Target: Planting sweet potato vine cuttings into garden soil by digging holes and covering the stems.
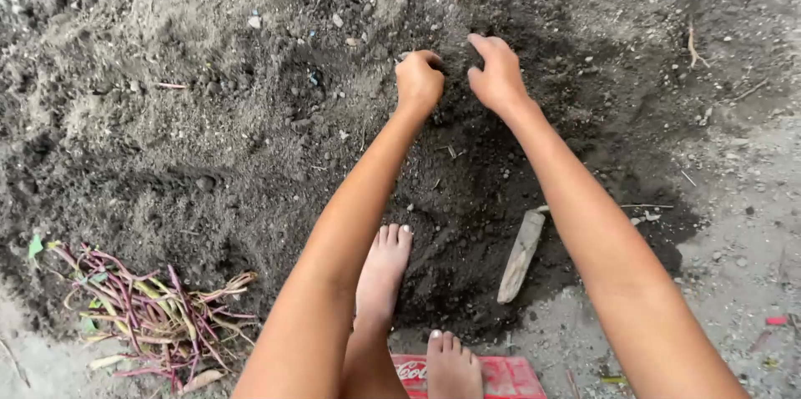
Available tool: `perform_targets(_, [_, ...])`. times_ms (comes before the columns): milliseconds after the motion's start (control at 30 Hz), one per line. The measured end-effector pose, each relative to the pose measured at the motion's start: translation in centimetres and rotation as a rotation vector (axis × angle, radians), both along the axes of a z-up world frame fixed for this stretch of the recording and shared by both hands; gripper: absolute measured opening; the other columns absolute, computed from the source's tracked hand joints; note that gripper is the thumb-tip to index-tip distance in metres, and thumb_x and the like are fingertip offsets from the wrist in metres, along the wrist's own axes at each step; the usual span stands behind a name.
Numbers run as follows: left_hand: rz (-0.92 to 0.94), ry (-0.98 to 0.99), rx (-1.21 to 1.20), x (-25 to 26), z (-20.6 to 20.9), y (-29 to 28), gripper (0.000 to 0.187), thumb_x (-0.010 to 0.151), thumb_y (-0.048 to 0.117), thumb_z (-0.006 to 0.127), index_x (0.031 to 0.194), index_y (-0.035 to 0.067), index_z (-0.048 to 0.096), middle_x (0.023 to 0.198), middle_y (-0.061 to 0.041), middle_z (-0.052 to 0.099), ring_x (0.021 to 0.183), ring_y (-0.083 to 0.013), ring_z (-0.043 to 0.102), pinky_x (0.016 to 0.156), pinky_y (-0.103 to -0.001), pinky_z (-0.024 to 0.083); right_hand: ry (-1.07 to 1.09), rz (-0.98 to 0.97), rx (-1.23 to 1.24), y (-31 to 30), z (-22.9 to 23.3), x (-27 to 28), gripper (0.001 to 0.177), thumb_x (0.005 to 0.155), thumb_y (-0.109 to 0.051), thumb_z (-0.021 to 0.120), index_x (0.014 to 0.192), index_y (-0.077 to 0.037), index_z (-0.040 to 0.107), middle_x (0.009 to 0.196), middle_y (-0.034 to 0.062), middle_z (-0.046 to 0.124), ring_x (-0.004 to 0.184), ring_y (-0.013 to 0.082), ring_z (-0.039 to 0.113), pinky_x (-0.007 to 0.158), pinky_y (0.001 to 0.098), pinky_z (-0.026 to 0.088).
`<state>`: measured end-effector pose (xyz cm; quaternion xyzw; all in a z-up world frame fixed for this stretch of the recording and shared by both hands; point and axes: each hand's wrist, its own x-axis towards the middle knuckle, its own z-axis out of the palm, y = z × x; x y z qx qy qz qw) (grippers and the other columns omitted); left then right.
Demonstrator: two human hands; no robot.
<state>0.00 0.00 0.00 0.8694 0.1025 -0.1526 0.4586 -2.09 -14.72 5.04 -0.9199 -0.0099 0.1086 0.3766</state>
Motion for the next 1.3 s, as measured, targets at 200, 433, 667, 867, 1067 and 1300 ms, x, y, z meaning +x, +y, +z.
perform_targets(200, [0.044,0.102,0.076,-0.8,10.0,-1.2,0.025,0.081,-0.009,0.053,0.087,0.004,0.074,0.091,-0.013,0.072,0.075,-0.0197,0.069,0.068,-0.029,0.062,-0.095,-0.309,0.161,-0.8,4.3,-1.1,0.011,0.084,-0.001,0.061,0.087,-0.005,0.071,0.101,0.0146,0.066,0.053,0.0181,0.064,0.053,0.0277,0.061])
perform_targets(433, [-0.108,0.060,0.358,0.4,13.1,-2.2,0.018,0.083,0.031,0.069,0.084,0.013,0.071,0.083,-0.003,0.071,0.076,-0.0179,0.067,0.068,-0.034,0.053,-0.109,-0.157,0.032,-1.9,2.9,0.7,0.015,0.088,-0.010,0.060,0.091,-0.004,0.074,0.095,0.0119,0.071,0.089,0.0250,0.067,0.078,0.0413,0.056])
perform_targets(667, [-0.147,-0.264,0.181,5.4,-0.9,-1.2,0.028,0.080,0.014,0.060,0.106,0.002,0.059,0.102,-0.019,0.060,0.098,-0.0361,0.056,0.087,-0.044,0.044,-0.047,-0.108,-0.025,0.2,2.0,5.0,0.042,0.094,-0.013,0.056,0.133,0.000,0.043,0.134,0.0197,0.042,0.123,0.0371,0.040,0.101,0.0529,0.038])
perform_targets(867, [-0.170,-0.271,0.118,7.8,-2.1,-2.8,0.054,0.082,0.008,0.055,0.134,0.006,0.043,0.131,-0.020,0.049,0.117,-0.0378,0.051,0.098,-0.046,0.041,-0.035,-0.071,0.025,-0.9,-1.4,8.6,0.046,0.094,-0.008,0.051,0.138,-0.002,0.038,0.140,0.0185,0.039,0.128,0.0350,0.036,0.106,0.0487,0.031])
perform_targets(1067, [-0.281,-0.101,0.096,9.2,-0.2,-2.4,0.031,0.082,0.008,0.049,0.107,0.015,0.065,0.097,-0.015,0.065,0.091,-0.0353,0.061,0.077,-0.045,0.047,-0.277,0.023,-0.068,-0.6,-3.1,8.2,0.025,0.084,-0.007,0.065,0.109,-0.007,0.069,0.113,0.0107,0.065,0.102,0.0347,0.053,0.082,0.0486,0.041])
perform_targets(1300, [-0.151,-0.171,-0.032,8.9,0.1,-1.5,0.021,0.074,0.005,0.063,0.090,0.010,0.075,0.095,-0.008,0.071,0.088,-0.0238,0.066,0.076,-0.035,0.052,-0.312,-0.117,-0.128,0.1,-3.4,7.7,0.024,0.082,-0.006,0.071,0.105,-0.011,0.073,0.103,0.0026,0.068,0.092,0.0292,0.049,0.070,0.0443,0.048])
